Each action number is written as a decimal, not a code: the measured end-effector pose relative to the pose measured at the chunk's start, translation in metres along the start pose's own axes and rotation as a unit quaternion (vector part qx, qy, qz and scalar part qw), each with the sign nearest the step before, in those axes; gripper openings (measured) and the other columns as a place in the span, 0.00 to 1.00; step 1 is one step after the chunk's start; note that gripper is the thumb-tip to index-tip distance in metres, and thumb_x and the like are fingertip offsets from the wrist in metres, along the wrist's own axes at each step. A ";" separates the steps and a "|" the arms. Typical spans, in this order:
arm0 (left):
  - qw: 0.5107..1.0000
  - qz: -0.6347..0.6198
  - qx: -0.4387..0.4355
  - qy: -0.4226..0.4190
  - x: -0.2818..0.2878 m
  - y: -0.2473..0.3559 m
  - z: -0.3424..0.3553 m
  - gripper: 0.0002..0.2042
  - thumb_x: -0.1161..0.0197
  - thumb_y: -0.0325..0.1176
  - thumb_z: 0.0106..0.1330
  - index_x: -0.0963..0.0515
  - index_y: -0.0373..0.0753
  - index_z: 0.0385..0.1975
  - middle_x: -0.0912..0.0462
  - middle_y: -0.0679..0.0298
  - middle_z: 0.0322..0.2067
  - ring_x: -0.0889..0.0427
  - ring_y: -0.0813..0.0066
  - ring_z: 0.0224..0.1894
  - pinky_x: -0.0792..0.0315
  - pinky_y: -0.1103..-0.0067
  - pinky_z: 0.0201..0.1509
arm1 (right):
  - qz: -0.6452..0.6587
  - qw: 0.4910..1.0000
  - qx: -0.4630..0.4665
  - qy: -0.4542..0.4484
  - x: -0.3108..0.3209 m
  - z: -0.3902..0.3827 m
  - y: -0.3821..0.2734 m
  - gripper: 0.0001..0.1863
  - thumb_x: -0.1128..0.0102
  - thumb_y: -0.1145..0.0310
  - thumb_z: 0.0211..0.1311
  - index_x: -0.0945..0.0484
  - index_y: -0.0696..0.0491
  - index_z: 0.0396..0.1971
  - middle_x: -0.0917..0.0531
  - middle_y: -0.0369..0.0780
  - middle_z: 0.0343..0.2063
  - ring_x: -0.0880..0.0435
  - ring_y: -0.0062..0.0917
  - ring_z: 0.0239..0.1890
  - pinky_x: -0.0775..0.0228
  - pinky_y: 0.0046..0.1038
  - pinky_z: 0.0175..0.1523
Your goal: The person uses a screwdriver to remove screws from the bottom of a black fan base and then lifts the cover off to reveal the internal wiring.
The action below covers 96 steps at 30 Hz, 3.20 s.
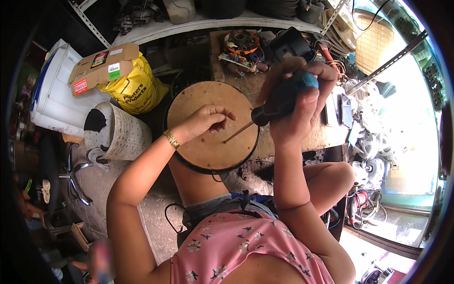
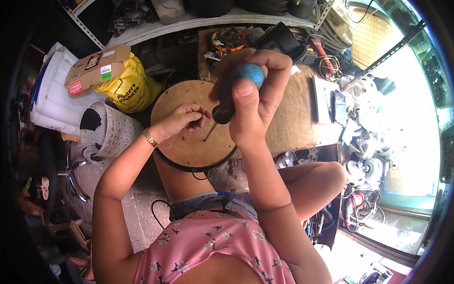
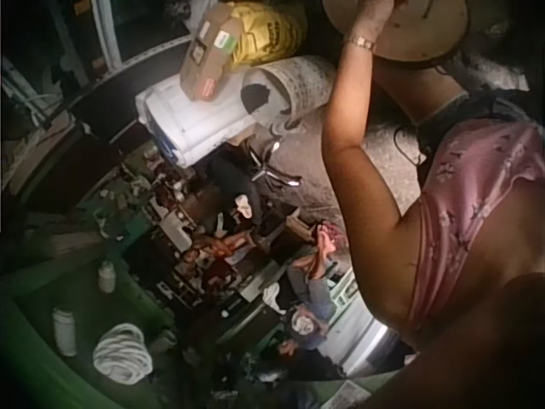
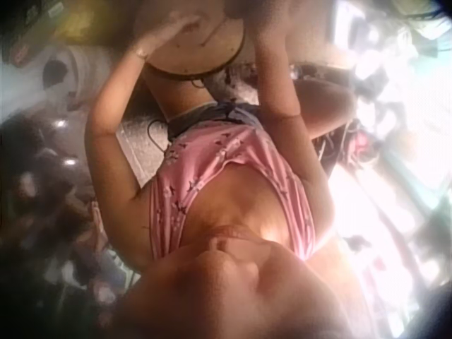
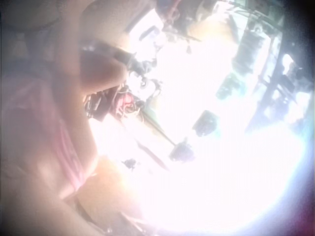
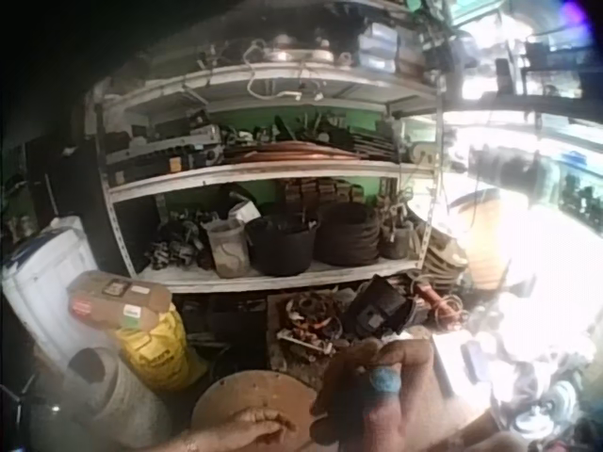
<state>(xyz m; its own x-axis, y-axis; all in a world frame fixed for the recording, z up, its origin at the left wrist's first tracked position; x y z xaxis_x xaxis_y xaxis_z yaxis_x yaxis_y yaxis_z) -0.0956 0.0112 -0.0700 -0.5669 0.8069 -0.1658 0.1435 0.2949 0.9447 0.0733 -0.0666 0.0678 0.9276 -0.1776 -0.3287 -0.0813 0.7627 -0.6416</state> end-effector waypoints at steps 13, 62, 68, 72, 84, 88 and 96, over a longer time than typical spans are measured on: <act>0.912 0.385 -0.141 -0.016 -0.022 0.006 -0.009 0.14 0.37 0.28 0.55 0.19 0.42 0.43 0.28 0.67 0.22 0.30 0.82 0.25 0.33 0.83 0.31 | 0.077 0.993 0.067 -0.057 0.001 0.006 0.010 0.28 0.42 0.48 0.62 0.38 0.55 0.48 0.23 0.45 0.26 0.27 0.22 0.18 0.35 0.18 0.26; 0.678 0.716 -0.167 -0.005 -0.037 -0.021 -0.001 0.11 0.39 0.40 0.62 0.26 0.40 0.26 0.21 0.60 0.29 0.17 0.59 0.30 0.23 0.67 0.33 | 0.075 0.990 -0.111 0.040 0.069 -0.009 -0.032 0.37 0.70 0.29 0.65 0.35 0.54 0.29 0.28 0.42 0.17 0.32 0.22 0.14 0.40 0.21 0.17; 0.653 0.744 -0.142 -0.014 -0.038 -0.025 0.005 0.14 0.40 0.45 0.62 0.25 0.40 0.27 0.19 0.58 0.27 0.17 0.57 0.30 0.23 0.67 0.32 | 0.088 0.987 -0.119 0.056 0.068 -0.016 -0.029 0.37 0.70 0.30 0.66 0.35 0.54 0.29 0.29 0.41 0.16 0.33 0.22 0.13 0.39 0.21 0.17; 0.671 0.723 -0.163 0.017 -0.041 -0.017 0.002 0.14 0.40 0.45 0.62 0.25 0.40 0.26 0.19 0.59 0.25 0.17 0.57 0.29 0.24 0.67 0.31 | 0.073 0.991 -0.103 0.042 0.072 -0.016 -0.029 0.35 0.69 0.31 0.67 0.35 0.54 0.32 0.28 0.41 0.18 0.32 0.22 0.14 0.39 0.20 0.17; 0.716 0.670 -0.192 0.037 -0.029 0.012 0.058 0.15 0.40 0.43 0.64 0.28 0.38 0.22 0.22 0.57 0.21 0.19 0.56 0.26 0.27 0.64 0.30 | -0.184 0.982 0.027 0.017 0.089 -0.020 -0.032 0.21 0.48 0.55 0.70 0.36 0.56 0.50 0.23 0.42 0.28 0.23 0.19 0.22 0.32 0.18 0.27; 0.821 0.543 -0.160 0.074 -0.011 0.001 0.176 0.13 0.39 0.39 0.64 0.28 0.35 0.26 0.21 0.51 0.26 0.20 0.51 0.33 0.29 0.65 0.37 | -0.114 0.993 0.034 0.011 0.092 -0.019 -0.027 0.24 0.46 0.51 0.68 0.36 0.56 0.49 0.22 0.45 0.32 0.21 0.23 0.25 0.28 0.21 0.27; 0.783 0.592 -0.165 0.094 -0.015 -0.038 0.281 0.07 0.40 0.36 0.61 0.23 0.41 0.35 0.22 0.56 0.39 0.22 0.57 0.44 0.30 0.64 0.51 | -0.124 0.990 0.063 0.000 0.071 -0.026 -0.039 0.13 0.47 0.68 0.66 0.35 0.57 0.44 0.26 0.49 0.37 0.22 0.24 0.27 0.27 0.21 0.29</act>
<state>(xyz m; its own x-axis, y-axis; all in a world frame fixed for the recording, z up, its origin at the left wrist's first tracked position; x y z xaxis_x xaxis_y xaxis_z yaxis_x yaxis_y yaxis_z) 0.1351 0.1321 -0.1825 -0.3084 0.3154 0.8975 0.4592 -0.7769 0.4308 0.1331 -0.1251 0.0514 0.9137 -0.3683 -0.1718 0.1945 0.7674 -0.6110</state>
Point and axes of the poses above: each hand's wrist, its own z-axis towards the middle knuckle, its own x-axis out of the back of the hand, y = z × x, the point moved 2 cm from there along z, towards the middle knuckle
